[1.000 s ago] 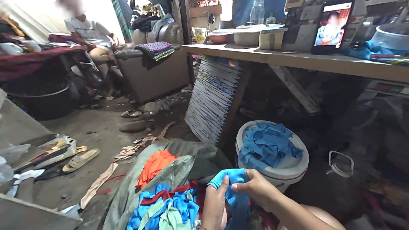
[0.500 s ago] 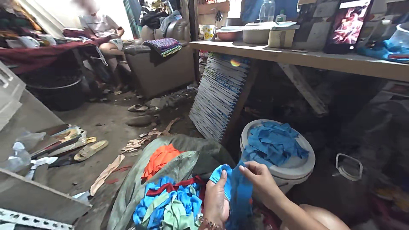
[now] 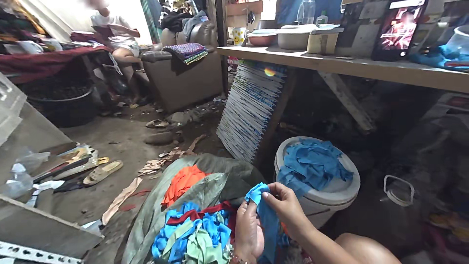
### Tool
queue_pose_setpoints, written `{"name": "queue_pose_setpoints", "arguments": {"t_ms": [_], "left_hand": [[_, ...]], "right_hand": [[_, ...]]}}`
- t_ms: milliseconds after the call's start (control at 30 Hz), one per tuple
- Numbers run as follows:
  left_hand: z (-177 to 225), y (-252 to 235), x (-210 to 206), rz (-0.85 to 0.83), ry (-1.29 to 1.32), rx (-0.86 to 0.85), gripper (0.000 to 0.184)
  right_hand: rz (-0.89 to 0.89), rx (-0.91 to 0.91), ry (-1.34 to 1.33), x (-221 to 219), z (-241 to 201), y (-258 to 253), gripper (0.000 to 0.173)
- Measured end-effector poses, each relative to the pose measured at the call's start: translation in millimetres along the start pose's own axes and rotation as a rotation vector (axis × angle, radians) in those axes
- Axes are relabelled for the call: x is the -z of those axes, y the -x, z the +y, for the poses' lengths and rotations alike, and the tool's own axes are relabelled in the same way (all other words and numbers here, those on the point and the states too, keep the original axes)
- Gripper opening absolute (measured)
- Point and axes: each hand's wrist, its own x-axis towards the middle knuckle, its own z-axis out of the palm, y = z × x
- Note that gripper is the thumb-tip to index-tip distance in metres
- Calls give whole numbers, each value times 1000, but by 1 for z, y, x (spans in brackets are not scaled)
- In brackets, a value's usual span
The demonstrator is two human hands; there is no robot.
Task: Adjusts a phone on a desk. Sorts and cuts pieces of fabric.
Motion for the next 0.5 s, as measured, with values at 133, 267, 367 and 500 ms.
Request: {"name": "queue_pose_setpoints", "arguments": {"t_ms": [133, 267, 367, 500], "left_hand": [[3, -2, 0, -20, 52, 69, 34], [2, 0, 5, -138, 6, 32, 47], [-3, -2, 6, -145, -22, -75, 19], [-2, -4, 5, -126, -61, -49, 19]], "right_hand": [[24, 12, 34, 0, -1, 0, 19], [38, -6, 21, 0, 0, -1, 22], [39, 22, 76, 0, 0, -2, 36], [-153, 113, 577, 38, -21, 29, 46]]}}
